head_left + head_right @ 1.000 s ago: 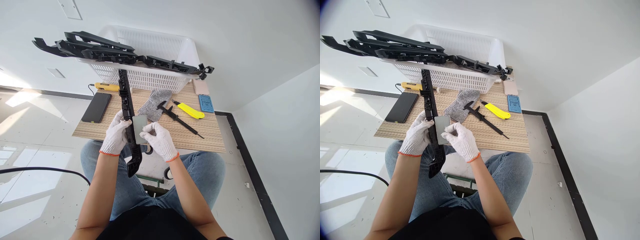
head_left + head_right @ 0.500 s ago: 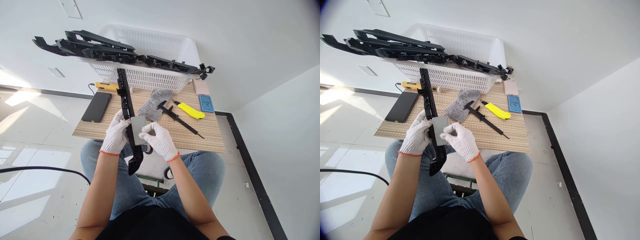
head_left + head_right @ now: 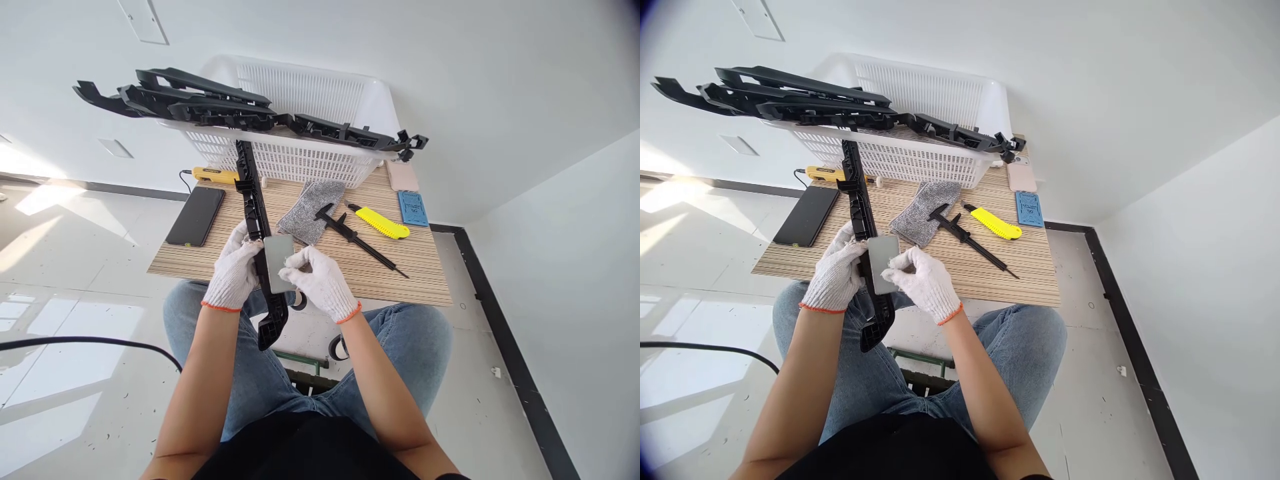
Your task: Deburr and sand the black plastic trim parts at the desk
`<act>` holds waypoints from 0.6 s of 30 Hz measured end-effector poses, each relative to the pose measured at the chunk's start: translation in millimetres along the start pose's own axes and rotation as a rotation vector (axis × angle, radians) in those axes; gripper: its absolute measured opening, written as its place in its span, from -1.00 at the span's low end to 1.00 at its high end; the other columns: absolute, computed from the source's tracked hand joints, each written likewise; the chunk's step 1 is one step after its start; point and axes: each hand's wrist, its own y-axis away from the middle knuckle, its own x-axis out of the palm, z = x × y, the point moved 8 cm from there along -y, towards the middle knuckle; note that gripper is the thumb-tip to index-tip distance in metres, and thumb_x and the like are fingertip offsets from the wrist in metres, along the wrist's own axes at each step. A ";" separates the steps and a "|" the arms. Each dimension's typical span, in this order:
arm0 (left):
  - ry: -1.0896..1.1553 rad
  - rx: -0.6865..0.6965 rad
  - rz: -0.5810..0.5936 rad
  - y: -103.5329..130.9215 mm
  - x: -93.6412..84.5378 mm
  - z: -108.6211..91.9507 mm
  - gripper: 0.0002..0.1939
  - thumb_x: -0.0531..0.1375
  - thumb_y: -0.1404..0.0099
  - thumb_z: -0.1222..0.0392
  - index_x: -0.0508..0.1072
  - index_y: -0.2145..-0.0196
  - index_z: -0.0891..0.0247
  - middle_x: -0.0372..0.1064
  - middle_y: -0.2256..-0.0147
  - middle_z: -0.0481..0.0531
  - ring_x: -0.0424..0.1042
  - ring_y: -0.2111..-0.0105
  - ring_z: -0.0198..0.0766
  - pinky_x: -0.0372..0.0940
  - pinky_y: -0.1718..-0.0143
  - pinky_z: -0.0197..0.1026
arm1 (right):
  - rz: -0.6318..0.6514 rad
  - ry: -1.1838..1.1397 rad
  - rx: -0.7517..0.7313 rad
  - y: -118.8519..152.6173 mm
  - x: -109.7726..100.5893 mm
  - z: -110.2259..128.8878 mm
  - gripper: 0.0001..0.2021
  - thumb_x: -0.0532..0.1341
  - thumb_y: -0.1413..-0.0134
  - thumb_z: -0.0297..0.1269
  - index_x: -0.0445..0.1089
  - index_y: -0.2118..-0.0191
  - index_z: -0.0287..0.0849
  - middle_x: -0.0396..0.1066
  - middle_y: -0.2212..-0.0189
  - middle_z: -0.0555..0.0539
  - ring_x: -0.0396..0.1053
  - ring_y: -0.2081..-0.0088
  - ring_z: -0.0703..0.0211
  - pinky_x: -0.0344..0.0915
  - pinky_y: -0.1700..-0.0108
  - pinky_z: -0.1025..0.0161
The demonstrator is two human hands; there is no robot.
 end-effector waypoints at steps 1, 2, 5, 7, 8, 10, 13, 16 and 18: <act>0.005 -0.001 0.003 0.1 0.2 0.2 -0.49 0.40 0.01 0.30 0.49 0.06 0.09 0.48 0.36 -0.13 0.44 0.51 -0.32 0.40 0.55 -0.30 | -0.060 -0.024 0.007 -0.6 -4.7 -1.0 -0.75 0.44 -0.04 -0.04 0.45 0.30 -0.04 0.64 0.19 -0.03 0.57 0.18 0.09 0.48 0.00 0.06; 0.008 -0.001 0.005 0.2 0.3 0.2 -0.50 0.40 0.01 0.30 0.49 0.07 0.10 0.48 0.36 -0.13 0.44 0.52 -0.33 0.39 0.55 -0.30 | -0.122 -0.058 0.008 -0.8 -9.5 -1.5 -0.76 0.42 -0.08 -0.04 0.45 0.27 -0.04 0.64 0.18 -0.03 0.57 0.17 0.09 0.48 -0.01 0.06; 0.002 0.002 0.006 0.5 0.2 0.1 -0.50 0.40 0.01 0.29 0.49 0.07 0.09 0.47 0.38 -0.14 0.42 0.54 -0.32 0.34 0.60 -0.31 | -0.091 -0.096 0.000 -1.5 -7.8 0.3 -0.75 0.43 -0.05 -0.05 0.44 0.28 -0.05 0.63 0.19 -0.03 0.56 0.21 0.11 0.48 0.03 0.08; -0.012 0.003 0.004 0.5 -0.4 0.2 -0.52 0.40 -0.01 0.28 0.49 0.07 0.09 0.45 0.40 -0.15 0.40 0.54 -0.32 0.33 0.60 -0.30 | 0.019 -0.036 -0.015 -1.0 -0.4 3.1 -0.74 0.46 0.00 -0.06 0.45 0.32 -0.05 0.63 0.20 -0.02 0.56 0.21 0.10 0.47 0.02 0.08; -0.019 0.002 0.002 0.3 -0.8 0.5 -0.53 0.40 -0.02 0.28 0.49 0.08 0.09 0.44 0.40 -0.15 0.40 0.54 -0.31 0.35 0.59 -0.29 | 0.023 -0.011 -0.020 -0.6 -0.6 4.0 -0.74 0.46 -0.01 -0.06 0.45 0.32 -0.05 0.63 0.20 -0.02 0.56 0.19 0.09 0.46 0.00 0.07; -0.023 0.005 -0.007 -0.1 -1.9 1.1 -0.54 0.41 -0.03 0.28 0.48 0.09 0.10 0.45 0.39 -0.15 0.41 0.51 -0.31 0.39 0.54 -0.27 | -0.058 -0.013 -0.032 0.4 -8.0 5.2 -0.77 0.42 -0.07 -0.05 0.46 0.29 -0.05 0.63 0.19 -0.02 0.56 0.16 0.09 0.45 -0.04 0.06; -0.006 0.029 0.006 -1.1 -0.7 1.1 -0.54 0.45 -0.02 0.25 0.46 0.11 0.12 0.46 0.36 -0.14 0.46 0.45 -0.30 0.44 0.44 -0.25 | -0.053 -0.066 -0.044 1.3 -7.9 5.1 -0.77 0.40 -0.07 -0.05 0.45 0.29 -0.06 0.62 0.22 -0.02 0.55 0.22 0.11 0.47 0.03 0.09; 0.005 0.055 0.057 -0.8 5.0 -0.3 -0.53 0.49 0.00 0.22 0.43 0.16 0.14 0.48 0.34 -0.13 0.48 0.41 -0.31 0.43 0.41 -0.27 | 0.053 -0.063 -0.024 0.9 1.5 2.6 -0.75 0.43 -0.01 -0.06 0.43 0.33 -0.06 0.62 0.24 -0.02 0.54 0.26 0.13 0.48 0.10 0.11; -0.007 0.053 0.076 0.7 7.5 -0.8 -0.53 0.50 0.03 0.22 0.43 0.19 0.15 0.49 0.35 -0.13 0.48 0.43 -0.31 0.41 0.44 -0.28 | -0.047 -0.075 -0.017 -0.1 -5.7 0.9 -0.75 0.42 -0.03 -0.05 0.44 0.30 -0.06 0.63 0.21 -0.04 0.54 0.22 0.12 0.49 0.07 0.11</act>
